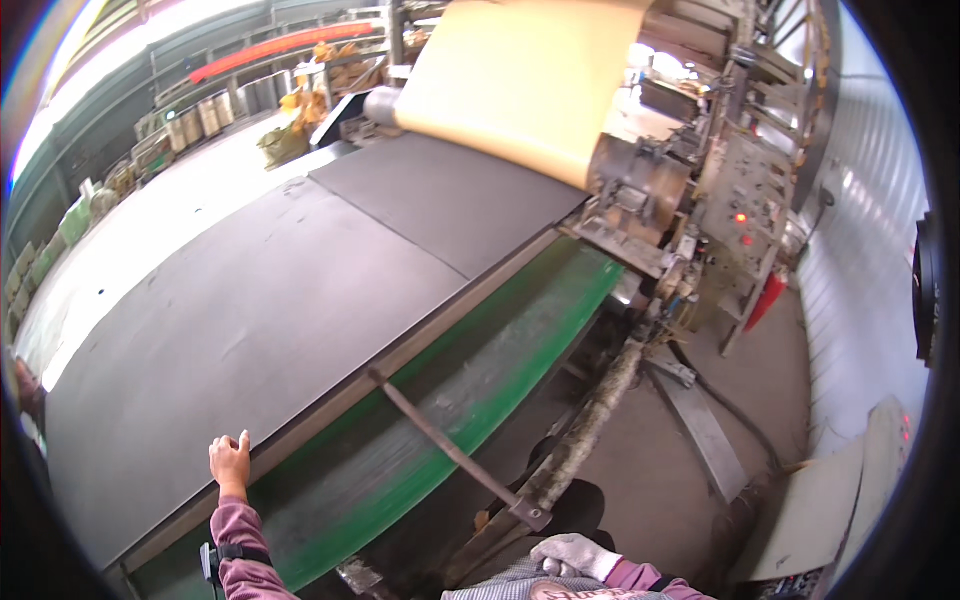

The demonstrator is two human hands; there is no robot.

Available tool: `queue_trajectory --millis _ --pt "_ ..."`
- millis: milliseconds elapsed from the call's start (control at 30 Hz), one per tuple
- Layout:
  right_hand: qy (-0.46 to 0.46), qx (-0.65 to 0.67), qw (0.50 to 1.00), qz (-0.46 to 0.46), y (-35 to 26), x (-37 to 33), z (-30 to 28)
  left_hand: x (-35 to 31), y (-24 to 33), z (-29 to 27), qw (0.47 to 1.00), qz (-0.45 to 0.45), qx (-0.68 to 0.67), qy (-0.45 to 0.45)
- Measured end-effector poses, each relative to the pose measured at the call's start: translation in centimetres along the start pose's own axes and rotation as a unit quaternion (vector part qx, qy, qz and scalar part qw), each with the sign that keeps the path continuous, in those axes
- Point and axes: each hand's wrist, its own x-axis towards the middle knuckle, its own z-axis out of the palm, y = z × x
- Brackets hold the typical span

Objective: Aligning and feeding large black material sheets onto a conveyor belt in an industrial facility.

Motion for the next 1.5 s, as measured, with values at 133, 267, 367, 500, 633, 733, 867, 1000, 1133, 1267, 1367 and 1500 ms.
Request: queue_trajectory --millis 133,267,367,500,633,733,867,1000,1133,1267,1367,1500 --pt "-0.029 0.008 0.999 0.017 0.0 0.3 0.2 -1.1 5.0 1.2 0.997 0.069 -0.016 0.035" --pt "-0.011 -0.001 0.994 -0.106 3.5 3.0 -0.7 -1.4 6.3 1.3 0.98 0.127 -0.156 -0.003" --pt "-0.013 0.003 0.993 -0.118 3.6 2.8 -0.4 1.3 -2.8 5.2 0.992 0.068 0.03 0.099" --pt "-0.011 0.007 0.994 -0.107 3.4 2.3 -1.1 1.0 -10.0 0.4 0.981 -0.14 0.1 0.09" --pt "-0.041 0.008 0.993 -0.113 3.0 2.7 -1.3 0.2 -10.3 1.4 0.996 -0.044 0.041 0.07" --pt "-0.056 0.007 0.992 -0.114 2.5 2.4 -1.5 -1.2 -3.5 1.1 0.996 0.015 0.002 0.088" --pt "-0.051 0.032 0.991 -0.122 2.1 2.2 -1.2 -1.8 4.3 1.4 0.996 0.062 0.029 0.06" --pt "-0.031 0.032 0.993 -0.105 1.9 1.4 -0.7 -2.5 10.5 2.7 0.992 0.09 0.05 0.067" --pt "-0.008 0.022 0.99 -0.136 3.2 1.3 -0.4 -2.1 16.4 4.1 0.992 0.111 0.039 0.047" --pt "0.005 -0.316 0.914 -0.254 -0.5 -4.8 -1.2 -1.5 21.9 4.9 0.986 0.164 0.012 -0.011" --pt "-0.03 -0.248 0.889 -0.385 -7.9 -10.9 -0.9 0.3 22.2 6.9 0.97 0.219 -0.085 -0.059" --pt "0.189 -0.432 0.619 -0.628 -15.9 -13.9 0.2 1.3 22.1 4.7 0.939 0.268 -0.147 -0.157"
